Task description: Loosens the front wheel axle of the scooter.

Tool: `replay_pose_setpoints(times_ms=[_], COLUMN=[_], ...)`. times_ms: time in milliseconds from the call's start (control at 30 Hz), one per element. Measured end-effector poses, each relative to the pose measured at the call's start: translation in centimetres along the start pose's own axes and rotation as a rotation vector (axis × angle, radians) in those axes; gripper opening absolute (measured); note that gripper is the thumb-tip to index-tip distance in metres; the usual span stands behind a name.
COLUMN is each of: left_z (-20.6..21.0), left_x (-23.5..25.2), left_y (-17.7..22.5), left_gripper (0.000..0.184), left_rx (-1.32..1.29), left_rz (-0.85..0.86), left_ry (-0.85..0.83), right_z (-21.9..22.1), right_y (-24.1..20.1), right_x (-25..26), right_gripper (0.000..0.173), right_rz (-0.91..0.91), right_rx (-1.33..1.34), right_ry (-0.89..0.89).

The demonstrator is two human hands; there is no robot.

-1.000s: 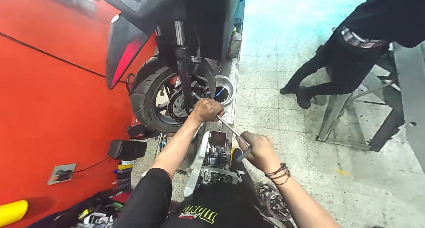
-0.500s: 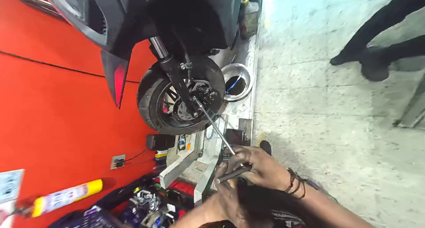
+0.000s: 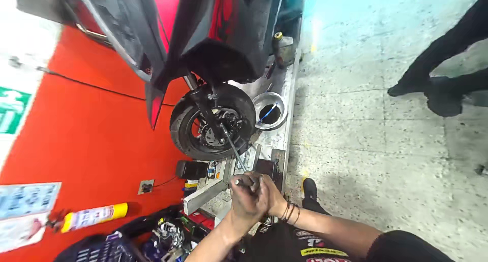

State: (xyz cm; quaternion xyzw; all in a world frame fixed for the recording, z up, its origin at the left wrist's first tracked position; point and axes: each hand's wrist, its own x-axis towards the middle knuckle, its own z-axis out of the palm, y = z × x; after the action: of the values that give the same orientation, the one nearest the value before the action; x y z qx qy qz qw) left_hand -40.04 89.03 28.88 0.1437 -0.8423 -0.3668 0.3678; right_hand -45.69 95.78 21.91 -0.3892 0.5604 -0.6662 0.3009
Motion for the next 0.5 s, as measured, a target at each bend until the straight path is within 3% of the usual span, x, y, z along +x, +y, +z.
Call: replay_pose_setpoints(times_ms=[200, 333, 400, 500], left_z=[-0.5, -2.1, -3.0, -3.6], left_x=[0.8, 0.5, 0.5, -0.2], left_y=[0.6, 0.3, -0.9, -5.8], left_gripper=[0.034, 0.045, 0.058, 0.073], left_rx=[0.074, -0.076, -0.223, -0.244], left_rz=[0.003, -0.004, 0.082, 0.323], left_ry=[-0.089, -0.277, -0.418, -0.436], right_z=[1.4, 0.7, 0.2, -0.5], right_y=[-0.5, 0.5, 1.1, 0.6], right_x=[-0.3, 0.0, -0.2, -0.5], right_gripper=[0.028, 0.03, 0.03, 0.033], right_rz=[0.056, -0.015, 0.017, 0.147], right_rx=[0.139, 0.113, -0.016, -0.335], right_ry=[0.163, 0.107, 0.085, 0.012])
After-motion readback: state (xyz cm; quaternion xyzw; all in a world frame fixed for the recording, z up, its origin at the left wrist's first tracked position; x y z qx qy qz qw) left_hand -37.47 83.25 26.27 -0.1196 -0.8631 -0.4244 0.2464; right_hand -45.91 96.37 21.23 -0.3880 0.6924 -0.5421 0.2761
